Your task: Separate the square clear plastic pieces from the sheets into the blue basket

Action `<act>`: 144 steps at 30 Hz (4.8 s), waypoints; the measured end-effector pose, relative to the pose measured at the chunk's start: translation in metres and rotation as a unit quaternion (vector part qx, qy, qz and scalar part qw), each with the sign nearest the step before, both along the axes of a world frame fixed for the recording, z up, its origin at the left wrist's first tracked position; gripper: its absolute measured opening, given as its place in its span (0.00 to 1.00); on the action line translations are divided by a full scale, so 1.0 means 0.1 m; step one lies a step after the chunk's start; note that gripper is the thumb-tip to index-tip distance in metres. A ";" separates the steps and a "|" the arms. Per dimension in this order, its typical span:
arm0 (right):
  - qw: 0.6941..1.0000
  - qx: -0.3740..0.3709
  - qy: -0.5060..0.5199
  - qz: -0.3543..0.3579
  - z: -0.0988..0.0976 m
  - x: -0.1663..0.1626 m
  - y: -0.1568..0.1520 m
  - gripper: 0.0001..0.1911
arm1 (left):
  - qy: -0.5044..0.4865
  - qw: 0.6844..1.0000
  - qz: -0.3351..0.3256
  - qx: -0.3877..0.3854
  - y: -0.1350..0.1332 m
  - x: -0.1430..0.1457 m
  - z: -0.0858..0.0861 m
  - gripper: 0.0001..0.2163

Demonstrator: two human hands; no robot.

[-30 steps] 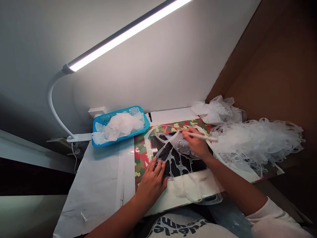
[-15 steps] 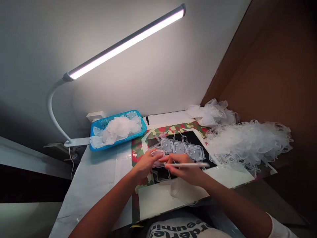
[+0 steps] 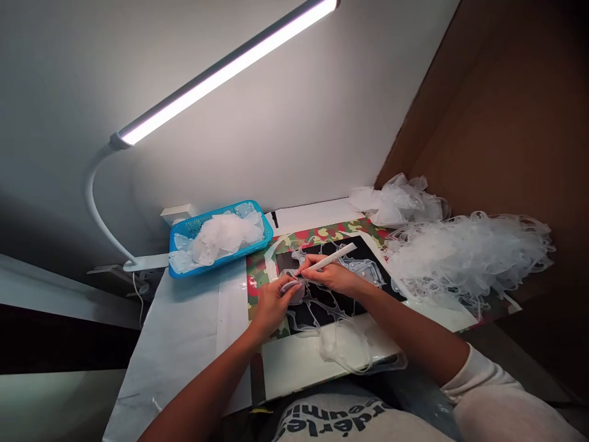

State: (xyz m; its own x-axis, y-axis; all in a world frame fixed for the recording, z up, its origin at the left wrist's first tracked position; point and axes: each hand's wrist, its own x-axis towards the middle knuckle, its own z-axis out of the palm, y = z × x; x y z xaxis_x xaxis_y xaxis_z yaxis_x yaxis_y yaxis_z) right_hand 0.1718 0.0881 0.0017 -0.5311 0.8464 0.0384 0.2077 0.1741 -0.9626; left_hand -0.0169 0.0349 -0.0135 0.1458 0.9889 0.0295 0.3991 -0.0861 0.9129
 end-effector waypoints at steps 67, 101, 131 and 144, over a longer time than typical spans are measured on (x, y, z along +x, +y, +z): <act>0.968 0.218 -0.125 -0.017 -0.29 0.88 -0.44 0.06 | 0.393 0.851 -0.194 0.291 -0.30 0.39 -0.17 0.19; 0.924 0.036 0.120 -0.362 -0.25 1.28 -0.21 0.16 | 0.293 0.911 -0.218 0.190 -0.15 0.33 0.03 0.16; 0.942 0.162 -0.199 -0.215 -0.22 0.94 0.02 0.07 | 0.036 0.983 -0.110 0.140 0.28 0.77 -0.11 0.07; 0.932 0.185 -0.232 -0.209 -0.26 1.10 0.08 0.07 | -0.271 0.959 0.049 0.066 -0.16 0.44 -0.03 0.07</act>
State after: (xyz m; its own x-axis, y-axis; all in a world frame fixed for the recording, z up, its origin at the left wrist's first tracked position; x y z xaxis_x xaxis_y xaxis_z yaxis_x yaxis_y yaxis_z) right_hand 0.2814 0.0959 -0.0246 -0.1901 0.9576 0.2164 0.7106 0.2863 -0.6427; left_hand 0.0275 0.0189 -0.0165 -0.0187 0.9796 0.1999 -0.1183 -0.2007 0.9725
